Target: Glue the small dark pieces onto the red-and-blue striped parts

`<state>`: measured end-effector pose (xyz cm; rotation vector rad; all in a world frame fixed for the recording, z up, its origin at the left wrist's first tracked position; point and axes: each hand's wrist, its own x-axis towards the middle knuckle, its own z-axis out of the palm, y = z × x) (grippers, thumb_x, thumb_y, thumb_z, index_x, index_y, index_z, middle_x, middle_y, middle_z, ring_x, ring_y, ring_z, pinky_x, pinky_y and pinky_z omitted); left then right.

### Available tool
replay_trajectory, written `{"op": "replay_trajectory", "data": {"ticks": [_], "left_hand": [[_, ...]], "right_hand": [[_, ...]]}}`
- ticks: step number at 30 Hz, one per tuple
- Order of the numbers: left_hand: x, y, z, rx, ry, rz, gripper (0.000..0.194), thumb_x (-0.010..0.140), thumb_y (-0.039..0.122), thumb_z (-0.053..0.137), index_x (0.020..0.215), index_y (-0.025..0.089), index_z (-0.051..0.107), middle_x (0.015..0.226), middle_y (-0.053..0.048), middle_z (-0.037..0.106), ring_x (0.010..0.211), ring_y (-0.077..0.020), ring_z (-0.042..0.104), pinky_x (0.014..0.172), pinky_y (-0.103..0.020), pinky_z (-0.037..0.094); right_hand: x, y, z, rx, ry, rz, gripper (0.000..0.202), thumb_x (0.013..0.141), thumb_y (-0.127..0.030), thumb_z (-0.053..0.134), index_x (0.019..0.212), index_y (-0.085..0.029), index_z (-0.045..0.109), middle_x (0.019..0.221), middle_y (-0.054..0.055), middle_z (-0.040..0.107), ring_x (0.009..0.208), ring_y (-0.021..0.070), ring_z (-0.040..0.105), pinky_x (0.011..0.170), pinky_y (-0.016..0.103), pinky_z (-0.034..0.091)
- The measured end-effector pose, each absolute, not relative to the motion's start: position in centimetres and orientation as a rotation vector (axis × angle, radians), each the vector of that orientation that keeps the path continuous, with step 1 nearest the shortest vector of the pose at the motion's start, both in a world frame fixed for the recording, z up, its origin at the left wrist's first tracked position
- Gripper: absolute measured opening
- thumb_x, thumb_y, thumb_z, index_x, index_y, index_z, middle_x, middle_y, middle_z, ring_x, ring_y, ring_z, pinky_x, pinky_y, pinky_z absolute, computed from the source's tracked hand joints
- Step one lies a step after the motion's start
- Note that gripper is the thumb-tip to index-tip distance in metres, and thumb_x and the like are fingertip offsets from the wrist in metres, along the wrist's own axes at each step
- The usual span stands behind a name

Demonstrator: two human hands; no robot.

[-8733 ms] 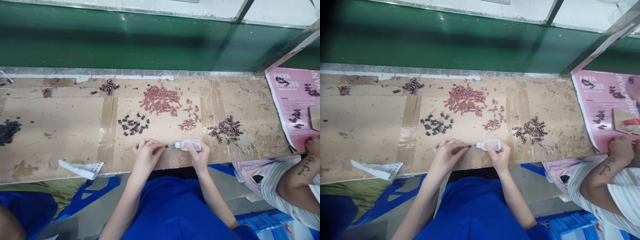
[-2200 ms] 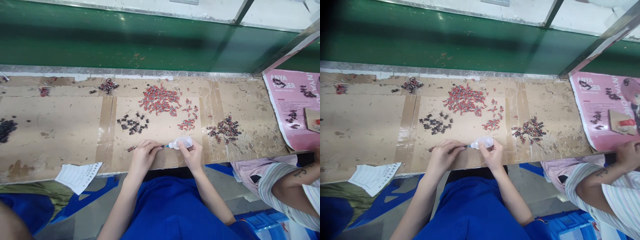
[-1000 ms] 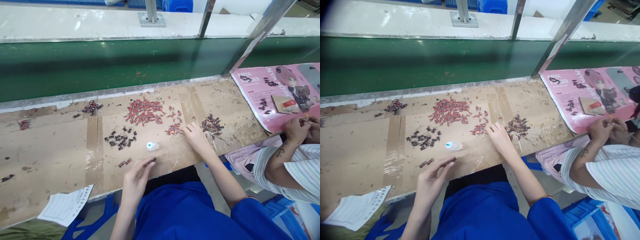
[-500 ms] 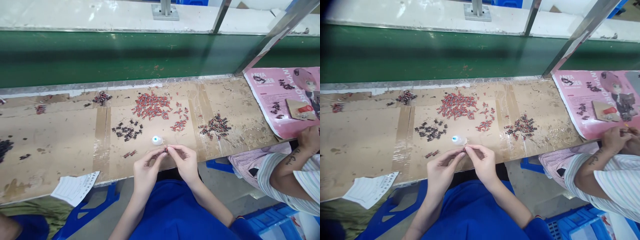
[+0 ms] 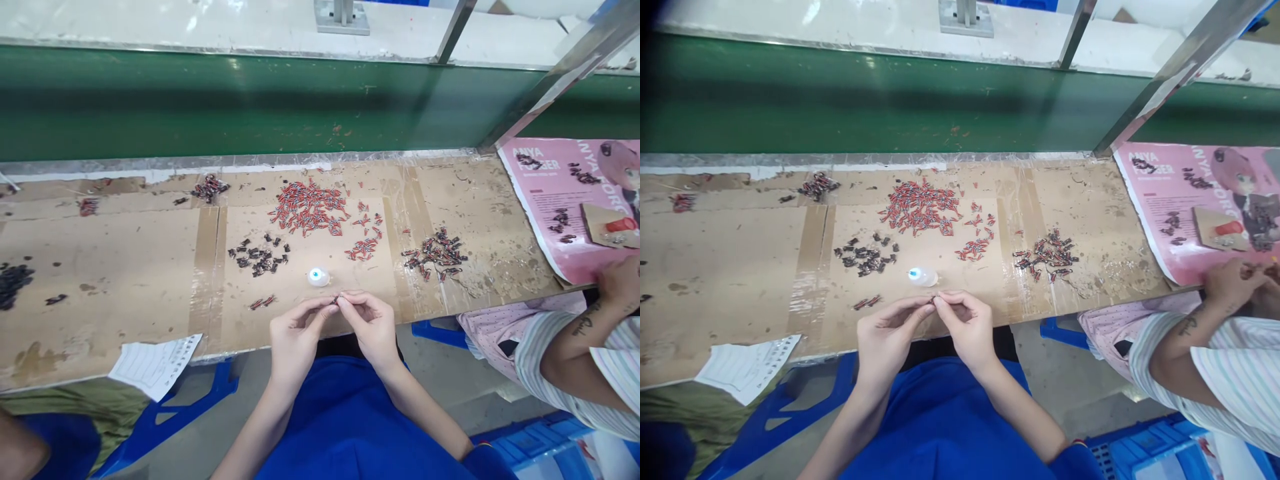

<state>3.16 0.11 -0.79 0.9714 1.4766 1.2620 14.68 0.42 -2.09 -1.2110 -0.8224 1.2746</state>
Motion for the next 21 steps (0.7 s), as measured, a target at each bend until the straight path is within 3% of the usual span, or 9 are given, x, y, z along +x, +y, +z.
{"op": "replay_trajectory", "data": {"ticks": [11, 21], "left_hand": [[2.5, 0.6, 0.3, 1.006, 1.317, 1.112, 0.016, 0.069, 0.032, 0.079, 0.081, 0.02, 0.08, 0.085, -0.006, 0.08, 0.08, -0.024, 0.077, 0.079, -0.034, 0.064], [3.4, 0.1, 0.5, 1.016, 1.377, 1.195, 0.01, 0.071, 0.025, 0.076, 0.079, 0.02, 0.079, 0.081, -0.004, 0.079, 0.073, -0.019, 0.076, 0.072, -0.026, 0.063]], "right_hand": [[15.7, 0.5, -1.9, -1.169, -0.721, 1.341, 0.006, 0.068, -0.025, 0.084, 0.071, -0.028, 0.08, 0.08, -0.001, 0.08, 0.076, 0.0155, 0.074, 0.076, 0.028, 0.06], [15.9, 0.4, -1.7, -1.169, -0.797, 1.271, 0.009, 0.07, -0.02, 0.081, 0.073, -0.029, 0.08, 0.08, 0.001, 0.079, 0.08, 0.0177, 0.075, 0.078, 0.03, 0.06]]}}
